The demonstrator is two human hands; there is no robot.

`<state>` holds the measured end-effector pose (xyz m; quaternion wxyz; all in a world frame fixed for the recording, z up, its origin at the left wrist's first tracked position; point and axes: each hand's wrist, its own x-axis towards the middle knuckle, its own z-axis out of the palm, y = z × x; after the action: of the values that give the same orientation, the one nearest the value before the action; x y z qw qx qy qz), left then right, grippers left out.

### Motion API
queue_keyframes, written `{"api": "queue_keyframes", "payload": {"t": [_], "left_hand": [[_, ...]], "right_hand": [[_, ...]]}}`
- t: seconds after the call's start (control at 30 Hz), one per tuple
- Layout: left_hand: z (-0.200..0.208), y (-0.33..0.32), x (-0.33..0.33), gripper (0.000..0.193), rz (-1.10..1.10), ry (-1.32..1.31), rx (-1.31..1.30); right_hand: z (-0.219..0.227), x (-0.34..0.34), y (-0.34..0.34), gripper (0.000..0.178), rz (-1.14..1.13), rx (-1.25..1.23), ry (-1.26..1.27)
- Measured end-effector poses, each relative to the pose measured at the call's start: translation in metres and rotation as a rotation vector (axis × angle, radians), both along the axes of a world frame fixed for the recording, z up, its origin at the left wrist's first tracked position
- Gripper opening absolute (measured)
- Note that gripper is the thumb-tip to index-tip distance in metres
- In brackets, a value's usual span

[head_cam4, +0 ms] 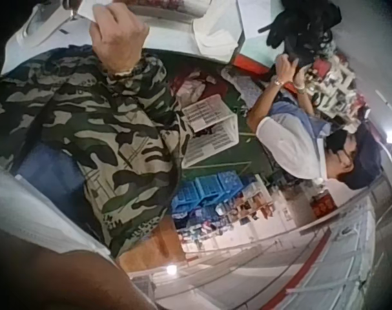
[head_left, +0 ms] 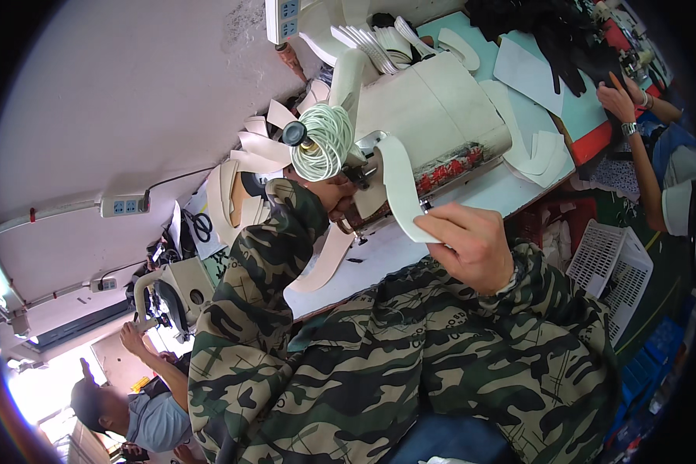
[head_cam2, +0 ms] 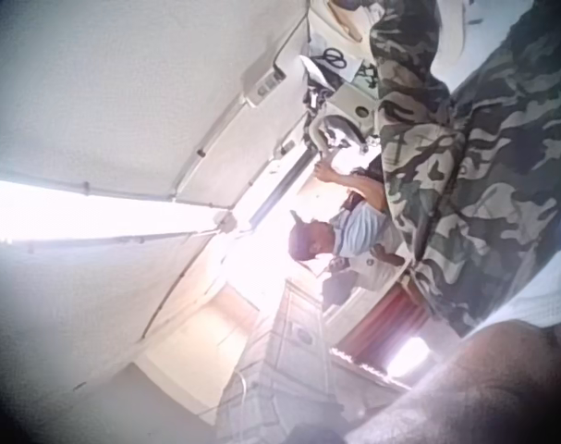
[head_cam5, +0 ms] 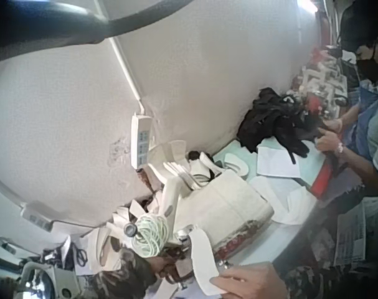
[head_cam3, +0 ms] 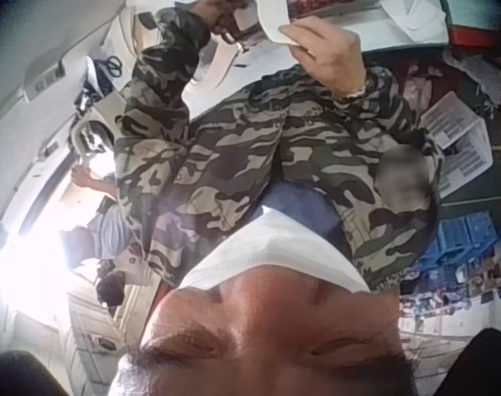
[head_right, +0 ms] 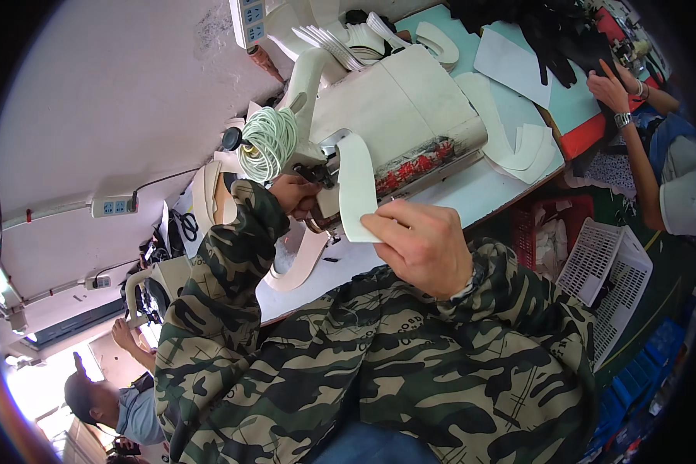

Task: The person takes curved shoe components from the table, feeds them through an edge-binding machine to apply tape along the border, and folds and shapes the pieces by hand before setting them down.

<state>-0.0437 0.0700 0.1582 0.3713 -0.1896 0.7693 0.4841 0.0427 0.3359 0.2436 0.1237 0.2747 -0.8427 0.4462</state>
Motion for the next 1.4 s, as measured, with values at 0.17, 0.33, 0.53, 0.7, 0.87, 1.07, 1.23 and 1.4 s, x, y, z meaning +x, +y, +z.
{"api": "queue_keyframes", "payload": {"t": [0.17,0.33,0.53,0.7,0.87,1.07,1.23,1.4], "left_hand": [[0.01,0.0,0.014,0.036,-0.258,-0.111,0.293],[0.024,0.075,0.04,0.028,-0.273,0.197,0.437],[0.026,0.064,0.051,0.021,-0.485,0.335,0.433],[0.035,0.075,0.054,0.027,-0.491,0.171,0.581],[0.027,0.076,0.045,0.028,-0.346,-0.005,0.734],[0.04,0.08,0.044,0.02,-0.48,0.052,0.7],[0.045,0.083,0.048,0.023,-0.704,0.291,0.344],[0.036,0.1,0.062,0.023,0.114,0.329,0.656]], "right_hand": [[-0.002,0.012,0.002,0.028,0.041,0.051,-0.007],[-0.032,0.023,-0.017,0.023,0.19,0.145,-0.007],[-0.057,0.005,0.026,0.024,0.106,-0.603,-1.126],[-0.082,-0.006,0.022,0.018,0.081,-0.776,-1.033],[-0.07,-0.004,0.017,0.018,0.117,-0.797,-0.977],[-0.072,-0.001,0.018,0.018,0.149,-0.751,-0.912],[-0.057,-0.016,0.029,0.022,0.014,-0.697,-0.899],[-0.057,0.001,0.016,0.023,0.101,-0.774,-0.974]]}}
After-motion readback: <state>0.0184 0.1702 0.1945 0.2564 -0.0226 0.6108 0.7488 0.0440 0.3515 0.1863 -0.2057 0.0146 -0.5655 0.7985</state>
